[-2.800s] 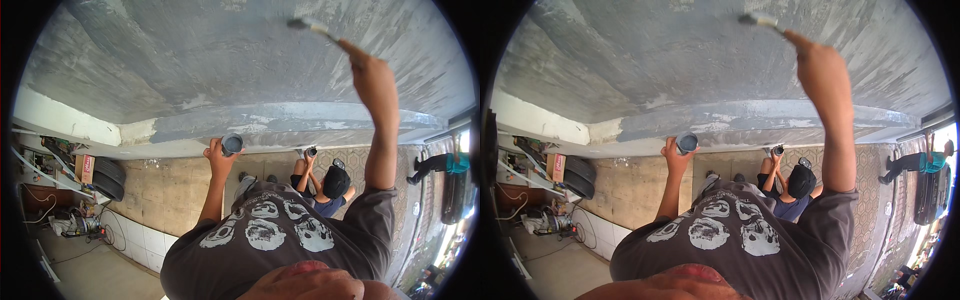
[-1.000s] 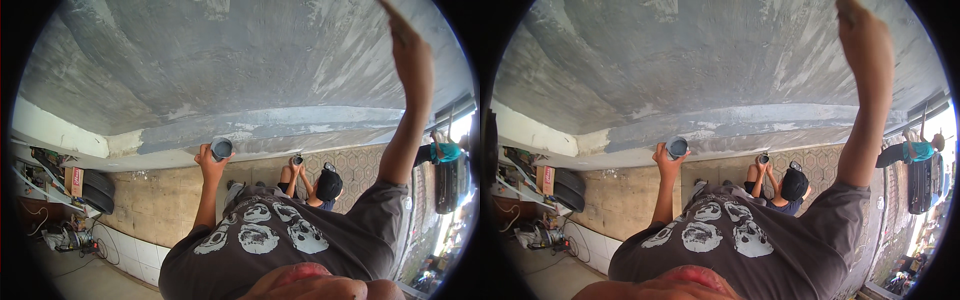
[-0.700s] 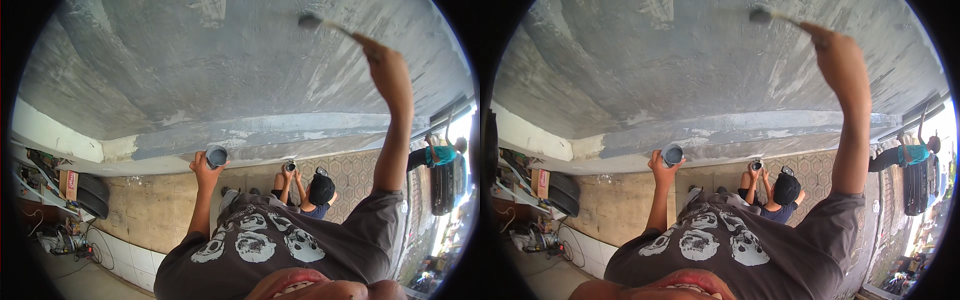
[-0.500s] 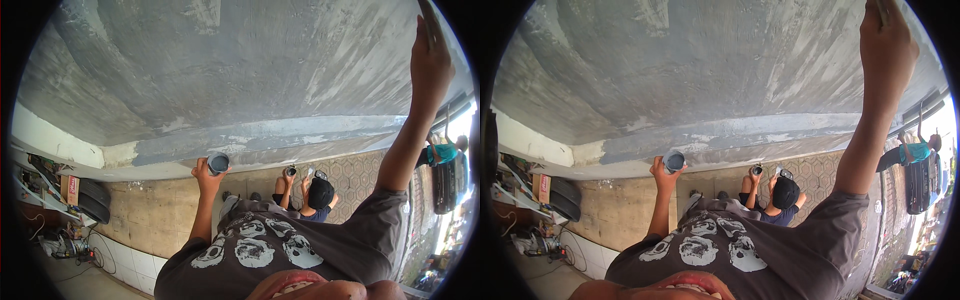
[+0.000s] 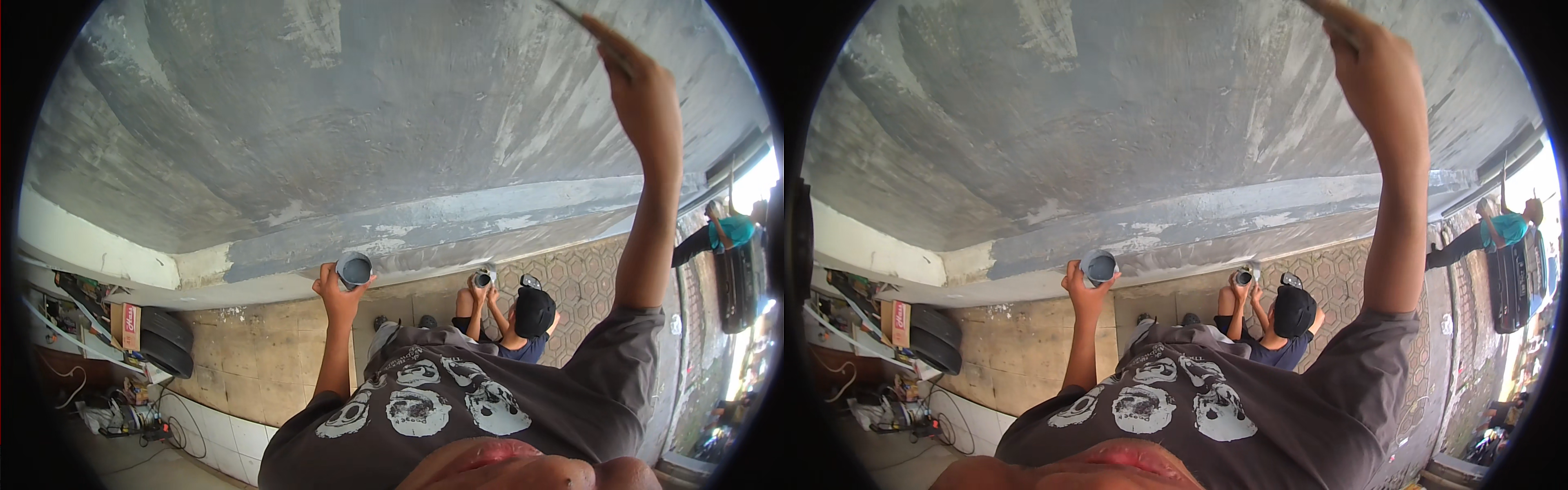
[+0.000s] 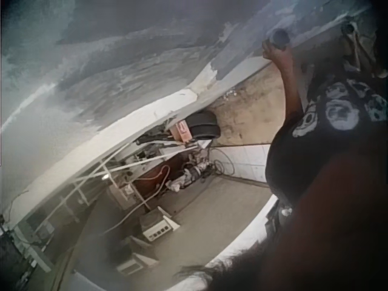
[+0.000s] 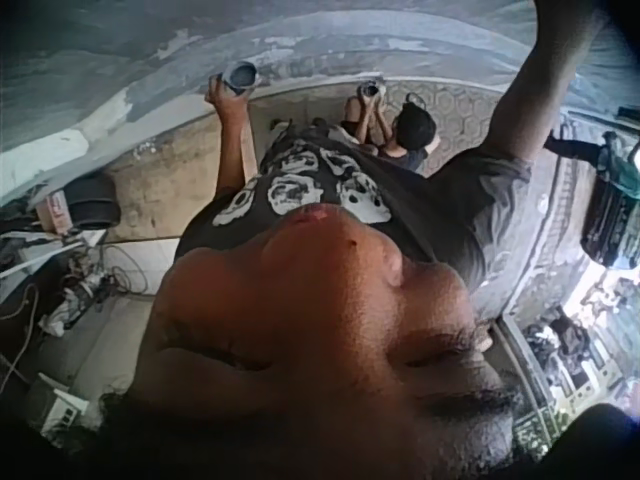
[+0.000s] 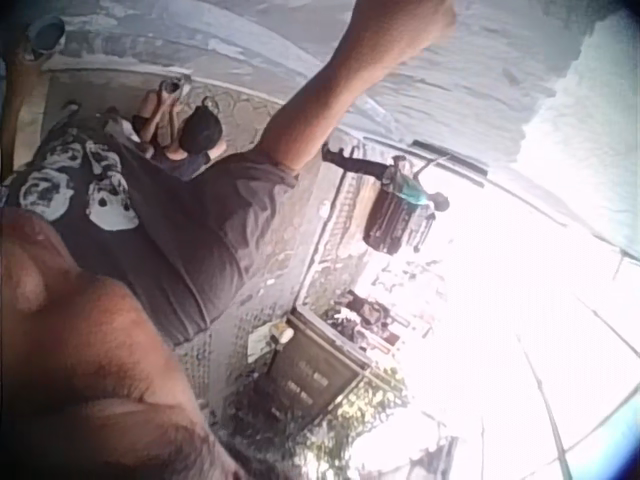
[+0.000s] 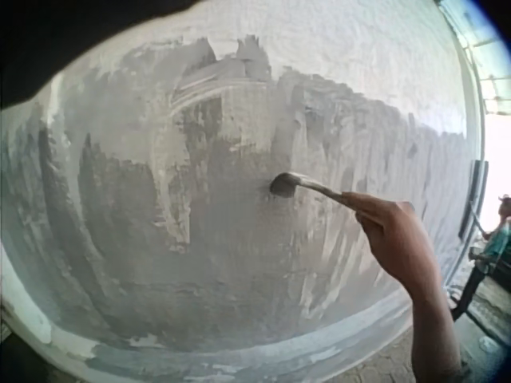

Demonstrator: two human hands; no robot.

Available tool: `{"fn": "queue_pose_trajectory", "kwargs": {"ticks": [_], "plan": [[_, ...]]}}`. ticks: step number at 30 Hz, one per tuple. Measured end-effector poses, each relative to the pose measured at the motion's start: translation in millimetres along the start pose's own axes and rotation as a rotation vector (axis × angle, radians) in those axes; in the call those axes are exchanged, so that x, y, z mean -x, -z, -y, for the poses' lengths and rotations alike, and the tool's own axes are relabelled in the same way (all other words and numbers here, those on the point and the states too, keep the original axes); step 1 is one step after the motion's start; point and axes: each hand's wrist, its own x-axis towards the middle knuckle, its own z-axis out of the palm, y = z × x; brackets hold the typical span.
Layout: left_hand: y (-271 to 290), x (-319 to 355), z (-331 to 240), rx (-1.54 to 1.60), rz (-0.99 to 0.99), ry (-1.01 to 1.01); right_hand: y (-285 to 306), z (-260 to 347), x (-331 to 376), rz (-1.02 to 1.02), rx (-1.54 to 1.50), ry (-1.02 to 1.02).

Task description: The person paints a grey wall using a paintbrush and a small container of grey paint.

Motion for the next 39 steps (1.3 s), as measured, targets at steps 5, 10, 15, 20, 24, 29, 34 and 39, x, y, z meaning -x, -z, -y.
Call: {"fn": "queue_pose_trajectory", "kwargs": {"ticks": [5, 10, 15, 20, 24, 29, 34, 39], "plan": [[-5, -1, -3, 0.014, -0.002, -0.014, 6, 36, -17, -0.305, -0.094, -0.060], [-16, 6, -7, 0.042, 0.016, -0.019, -25, 14, 36, 0.431, 0.133, -0.079], [-21, 15, -3, 0.042, 0.036, -0.034, -49, -7, 67, 0.752, 0.001, -0.055], [-16, 11, -2, 0.022, 0.046, -0.016, -8, -18, 16, 0.033, 0.007, 0.039], [-15, 10, -2, 0.005, 0.043, 0.017, 35, 21, -10, -0.312, -0.027, -0.173], [-15, 10, -4, 0.014, 0.045, -0.007, -2, -19, 14, -0.269, 0.072, -0.035], [-19, 13, -2, 0.002, 0.035, 0.005, -33, 9, 66, 0.727, 0.090, -0.145], [-25, 8, -4, 0.011, 0.056, -0.021, -27, -9, 47, 0.435, 0.032, -0.183]]}}
